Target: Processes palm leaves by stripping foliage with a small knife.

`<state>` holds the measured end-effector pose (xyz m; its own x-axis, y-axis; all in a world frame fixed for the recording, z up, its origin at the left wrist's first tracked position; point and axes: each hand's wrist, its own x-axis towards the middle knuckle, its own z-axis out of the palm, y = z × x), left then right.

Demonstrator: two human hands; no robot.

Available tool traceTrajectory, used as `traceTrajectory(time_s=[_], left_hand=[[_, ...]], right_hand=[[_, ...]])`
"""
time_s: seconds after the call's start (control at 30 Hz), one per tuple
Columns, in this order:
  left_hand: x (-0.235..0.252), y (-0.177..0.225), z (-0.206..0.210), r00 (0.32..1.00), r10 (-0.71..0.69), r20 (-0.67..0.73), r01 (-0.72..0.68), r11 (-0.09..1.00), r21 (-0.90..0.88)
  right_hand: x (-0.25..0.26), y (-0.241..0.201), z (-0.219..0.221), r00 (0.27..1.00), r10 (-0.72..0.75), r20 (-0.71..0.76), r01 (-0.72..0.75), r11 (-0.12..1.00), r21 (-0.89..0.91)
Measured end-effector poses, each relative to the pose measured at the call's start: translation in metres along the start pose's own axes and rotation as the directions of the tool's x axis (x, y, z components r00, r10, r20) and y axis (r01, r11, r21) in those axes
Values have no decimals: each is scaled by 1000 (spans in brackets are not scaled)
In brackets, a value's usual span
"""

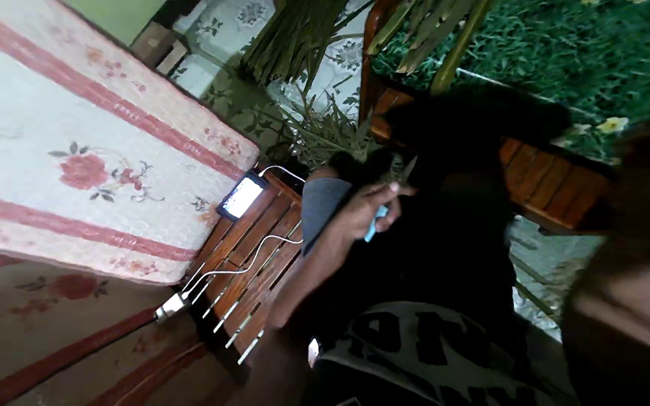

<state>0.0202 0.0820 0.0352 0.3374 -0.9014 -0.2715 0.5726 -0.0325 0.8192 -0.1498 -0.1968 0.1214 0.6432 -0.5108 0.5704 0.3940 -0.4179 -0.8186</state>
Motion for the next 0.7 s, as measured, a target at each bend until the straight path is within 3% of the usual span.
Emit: traceTrajectory(time_s=[0.03,0.07,0.17,0.23,0.3,0.37,0.4,0.43,0.5,0.53,0.57,0.63,0.7], left_hand=[[4,-10,13,999,19,40,-17,999,-50],[6,-16,23,998,45,53,-39,993,-107],[14,-20,30,987,164,5,-156,948,-279],[14,-12,22,980,189,-57,-197,925,-324],[9,-1,10,979,158,-130,-189,943,-274],[-1,11,-7,977,111,-184,-142,975,-170],[-6,18,-17,975,91,-201,-117,986,-119],[-11,25,-26,972,84,-217,-107,990,-94],[-20,34,-45,972,63,-228,-82,994,-73],[-24,36,-53,971,54,-234,-72,995,-71],[-27,39,-58,971,46,-235,-63,996,-65],[-32,42,-65,970,41,-239,-60,996,-72],[-34,45,-68,967,44,-253,-68,994,-85]], right_hand=[[0,-4,28,993,76,-87,-87,988,-125],[-2,-4,51,990,116,-80,-128,979,-159],[-20,10,105,961,275,13,-275,961,-21],[-39,18,129,903,429,24,-428,903,-33],[-54,16,144,799,591,107,-594,804,-1],[-69,10,143,621,700,353,-766,638,82],[-80,8,138,579,663,474,-784,613,98],[-90,1,131,615,571,544,-713,697,75],[-89,-22,116,781,352,516,-339,933,-123],[-77,-30,110,840,264,474,-155,954,-257],[-59,-37,108,846,257,467,-67,920,-385],[-35,-22,105,731,391,559,13,811,-585],[-32,4,109,493,601,629,-61,745,-664]])
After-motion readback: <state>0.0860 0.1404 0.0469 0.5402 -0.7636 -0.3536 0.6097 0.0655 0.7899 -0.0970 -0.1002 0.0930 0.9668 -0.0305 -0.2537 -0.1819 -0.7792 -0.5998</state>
